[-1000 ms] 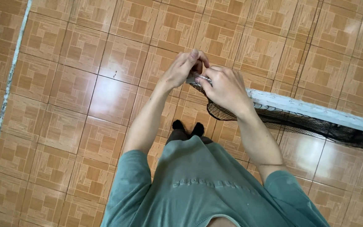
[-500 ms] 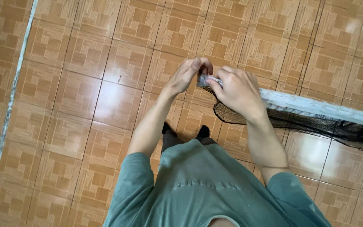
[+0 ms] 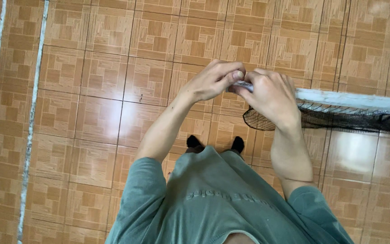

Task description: Untying a knot on a badminton net cord and pulling the cord out of the net sleeve.

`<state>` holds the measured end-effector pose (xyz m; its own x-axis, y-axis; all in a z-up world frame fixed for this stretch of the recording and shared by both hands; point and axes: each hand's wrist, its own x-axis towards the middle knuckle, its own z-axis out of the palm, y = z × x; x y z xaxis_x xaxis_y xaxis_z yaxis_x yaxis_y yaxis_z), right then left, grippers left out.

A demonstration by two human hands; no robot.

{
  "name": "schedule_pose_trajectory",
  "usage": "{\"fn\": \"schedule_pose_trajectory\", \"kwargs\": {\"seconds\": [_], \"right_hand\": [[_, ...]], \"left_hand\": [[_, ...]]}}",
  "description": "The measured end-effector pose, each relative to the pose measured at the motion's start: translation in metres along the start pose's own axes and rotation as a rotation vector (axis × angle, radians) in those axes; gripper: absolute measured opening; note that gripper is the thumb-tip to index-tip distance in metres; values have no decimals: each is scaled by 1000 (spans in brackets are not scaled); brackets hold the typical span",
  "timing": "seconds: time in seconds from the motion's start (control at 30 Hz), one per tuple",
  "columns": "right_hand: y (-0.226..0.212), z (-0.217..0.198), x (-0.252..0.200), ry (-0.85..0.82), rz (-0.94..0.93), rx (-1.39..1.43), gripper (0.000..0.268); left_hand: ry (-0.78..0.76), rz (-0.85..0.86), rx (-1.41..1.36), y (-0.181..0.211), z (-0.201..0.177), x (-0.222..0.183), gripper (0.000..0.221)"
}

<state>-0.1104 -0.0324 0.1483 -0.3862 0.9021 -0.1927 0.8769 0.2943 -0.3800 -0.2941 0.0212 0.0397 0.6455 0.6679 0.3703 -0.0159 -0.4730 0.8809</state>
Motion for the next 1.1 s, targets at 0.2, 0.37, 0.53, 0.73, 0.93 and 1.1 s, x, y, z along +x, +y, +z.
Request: {"fn": "schedule_pose_trajectory", "kwargs": {"seconds": [0.2, 0.37, 0.53, 0.73, 0.93, 1.1], "right_hand": [[-17, 32, 10, 118, -36, -5, 27], [-32, 33, 14, 109, -52, -10, 29], [-26, 43, 19, 43, -110, -4, 30], [-40, 50, 30, -93, -147, 45, 27], [-37, 58, 36, -64, -240, 76, 23], [-46, 43, 26, 13, -357, 149, 22]], "left_hand": [[-55, 86, 98, 10, -33, -18, 38], [-3, 23, 78, -5, -46, -41, 39], [162, -144, -81, -10, -43, -57, 57], [286, -19, 61, -19, -29, -58, 50], [371, -37, 61, 12, -32, -68, 47], [437, -52, 11, 1, -33, -79, 52]]}}
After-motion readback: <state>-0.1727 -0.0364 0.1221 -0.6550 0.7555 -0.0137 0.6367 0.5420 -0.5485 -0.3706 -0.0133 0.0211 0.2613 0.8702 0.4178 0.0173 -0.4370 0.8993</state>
